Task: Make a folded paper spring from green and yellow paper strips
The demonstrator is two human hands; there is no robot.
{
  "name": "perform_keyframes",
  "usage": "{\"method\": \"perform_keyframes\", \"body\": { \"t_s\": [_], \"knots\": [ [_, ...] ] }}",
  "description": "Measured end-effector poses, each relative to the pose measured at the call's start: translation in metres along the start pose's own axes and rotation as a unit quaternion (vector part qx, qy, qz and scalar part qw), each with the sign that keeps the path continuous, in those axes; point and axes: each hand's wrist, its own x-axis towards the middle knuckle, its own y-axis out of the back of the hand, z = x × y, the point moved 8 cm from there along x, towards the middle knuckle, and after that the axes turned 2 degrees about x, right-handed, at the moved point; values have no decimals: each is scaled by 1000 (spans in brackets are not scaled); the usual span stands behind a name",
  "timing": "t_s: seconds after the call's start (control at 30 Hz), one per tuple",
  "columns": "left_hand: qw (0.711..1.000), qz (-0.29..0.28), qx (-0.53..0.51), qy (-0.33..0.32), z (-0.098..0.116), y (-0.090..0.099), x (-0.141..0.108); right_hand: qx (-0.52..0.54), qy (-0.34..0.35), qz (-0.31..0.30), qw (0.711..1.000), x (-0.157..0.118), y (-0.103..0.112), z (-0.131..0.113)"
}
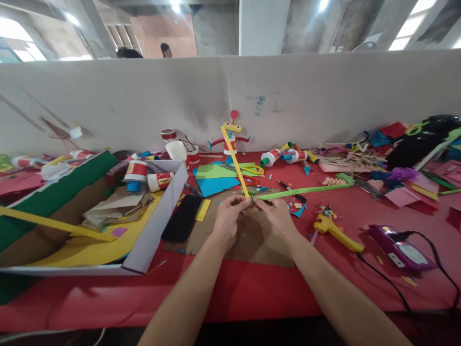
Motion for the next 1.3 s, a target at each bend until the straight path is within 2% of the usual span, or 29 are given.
{"method": "perform_keyframes", "body": {
  "t_s": [0.2, 0.37, 0.6, 0.67, 0.77, 0.87, 0.93, 1.0, 1.1, 1.17, 1.3],
  "knots": [
    [1000, 8, 11, -7, 2, 1, 2, 38, -24, 7, 999, 2, 2, 2],
    [999, 17, 34, -13, 2, 8, 6, 130, -55, 70, 988, 7, 18, 3],
    [996, 45, 69, -17, 6, 25, 11, 216, 3, 187, 958, 19, 59, -9],
    [997, 43, 64, -24, 7, 27, 13, 250, 18, 204, 946, 19, 65, -11],
    [998, 26, 37, -30, 6, 25, 14, 237, 9, 141, 961, 17, 48, -11],
    [999, 32, 1, -34, 2, 21, 13, 131, -38, 28, 990, 8, 12, -2],
    [998, 41, -11, -42, -1, 18, 11, 76, -36, -10, 996, 1, -5, 3],
    [998, 40, -8, -46, -3, 13, 9, 34, -9, -24, 999, -4, -12, 3],
    [999, 38, 0, -35, -5, 9, 6, -19, 25, -30, 999, -5, -12, 0],
    [999, 34, -1, -16, -6, 8, 5, -28, 18, -27, 999, -5, -8, 0],
    [999, 28, -8, 15, -8, 6, 6, 18, -33, -29, 999, -4, -7, 1]
  ]
}}
